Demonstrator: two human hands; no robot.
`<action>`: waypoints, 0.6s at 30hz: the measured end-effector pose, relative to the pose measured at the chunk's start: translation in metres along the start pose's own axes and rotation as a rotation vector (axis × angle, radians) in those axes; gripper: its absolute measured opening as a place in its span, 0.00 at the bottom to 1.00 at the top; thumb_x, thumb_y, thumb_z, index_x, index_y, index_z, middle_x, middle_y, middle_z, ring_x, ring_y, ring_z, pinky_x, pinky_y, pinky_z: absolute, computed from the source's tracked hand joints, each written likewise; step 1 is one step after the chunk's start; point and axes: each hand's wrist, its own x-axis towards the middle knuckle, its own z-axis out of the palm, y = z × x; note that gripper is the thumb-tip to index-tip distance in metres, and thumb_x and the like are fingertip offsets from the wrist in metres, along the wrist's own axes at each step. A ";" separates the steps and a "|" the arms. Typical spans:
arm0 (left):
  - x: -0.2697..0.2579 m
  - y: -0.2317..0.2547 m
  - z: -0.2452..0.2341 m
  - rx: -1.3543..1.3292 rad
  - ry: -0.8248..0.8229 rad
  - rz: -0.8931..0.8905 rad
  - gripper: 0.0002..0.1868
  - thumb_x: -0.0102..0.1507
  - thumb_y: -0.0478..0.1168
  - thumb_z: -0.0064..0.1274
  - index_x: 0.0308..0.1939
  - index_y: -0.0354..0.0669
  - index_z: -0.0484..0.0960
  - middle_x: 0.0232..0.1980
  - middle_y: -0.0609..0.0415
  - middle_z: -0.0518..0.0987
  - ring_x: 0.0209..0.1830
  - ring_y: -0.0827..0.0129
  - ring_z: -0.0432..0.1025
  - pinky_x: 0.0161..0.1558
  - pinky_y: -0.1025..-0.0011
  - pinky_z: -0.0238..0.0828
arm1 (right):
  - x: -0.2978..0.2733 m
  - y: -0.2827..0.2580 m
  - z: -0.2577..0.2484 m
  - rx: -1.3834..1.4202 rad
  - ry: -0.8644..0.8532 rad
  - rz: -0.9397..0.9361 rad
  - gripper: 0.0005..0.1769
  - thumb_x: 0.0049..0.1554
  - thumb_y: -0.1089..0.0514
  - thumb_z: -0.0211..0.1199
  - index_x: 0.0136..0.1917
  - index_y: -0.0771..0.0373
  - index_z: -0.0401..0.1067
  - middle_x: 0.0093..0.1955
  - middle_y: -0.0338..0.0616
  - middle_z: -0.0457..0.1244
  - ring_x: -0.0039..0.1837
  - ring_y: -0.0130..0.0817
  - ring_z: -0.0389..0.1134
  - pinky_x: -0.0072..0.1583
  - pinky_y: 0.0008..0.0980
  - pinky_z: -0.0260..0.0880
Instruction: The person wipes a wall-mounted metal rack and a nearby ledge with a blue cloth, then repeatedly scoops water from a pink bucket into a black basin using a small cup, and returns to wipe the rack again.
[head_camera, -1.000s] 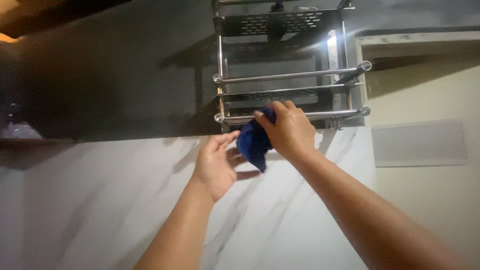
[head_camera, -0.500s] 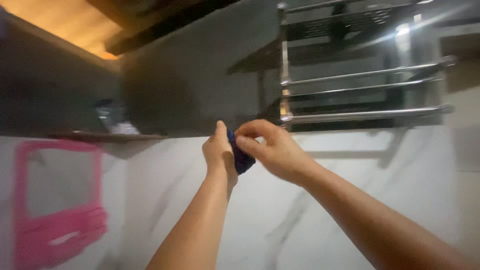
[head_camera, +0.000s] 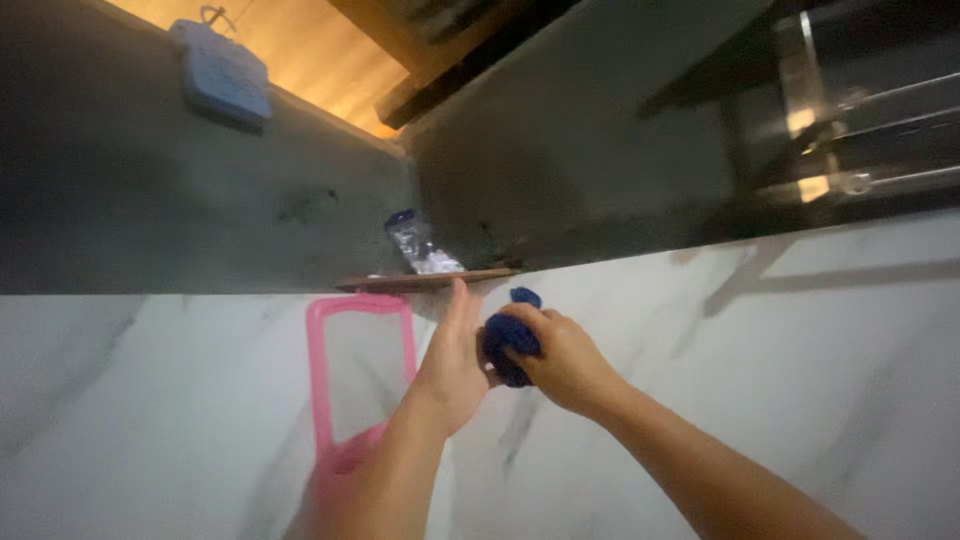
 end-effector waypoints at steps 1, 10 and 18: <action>-0.001 0.001 -0.013 0.077 0.024 0.001 0.39 0.63 0.71 0.33 0.67 0.51 0.71 0.61 0.50 0.76 0.57 0.63 0.72 0.57 0.52 0.70 | 0.005 -0.004 0.010 0.146 0.032 0.104 0.24 0.57 0.52 0.62 0.67 0.49 0.70 0.59 0.54 0.70 0.57 0.44 0.74 0.57 0.43 0.74; 0.042 -0.022 -0.088 0.083 0.041 0.223 0.16 0.65 0.37 0.47 0.55 0.34 0.79 0.53 0.46 0.81 0.51 0.63 0.77 0.57 0.63 0.76 | 0.053 -0.009 0.056 0.548 0.057 0.129 0.31 0.61 0.45 0.55 0.76 0.46 0.57 0.61 0.47 0.66 0.59 0.40 0.70 0.55 0.41 0.73; 0.069 0.001 -0.113 0.402 0.462 0.102 0.14 0.66 0.37 0.42 0.50 0.37 0.81 0.40 0.45 0.82 0.39 0.52 0.77 0.44 0.59 0.76 | 0.086 0.010 0.062 0.567 -0.028 0.034 0.33 0.52 0.60 0.67 0.70 0.53 0.61 0.56 0.50 0.67 0.55 0.35 0.71 0.56 0.41 0.74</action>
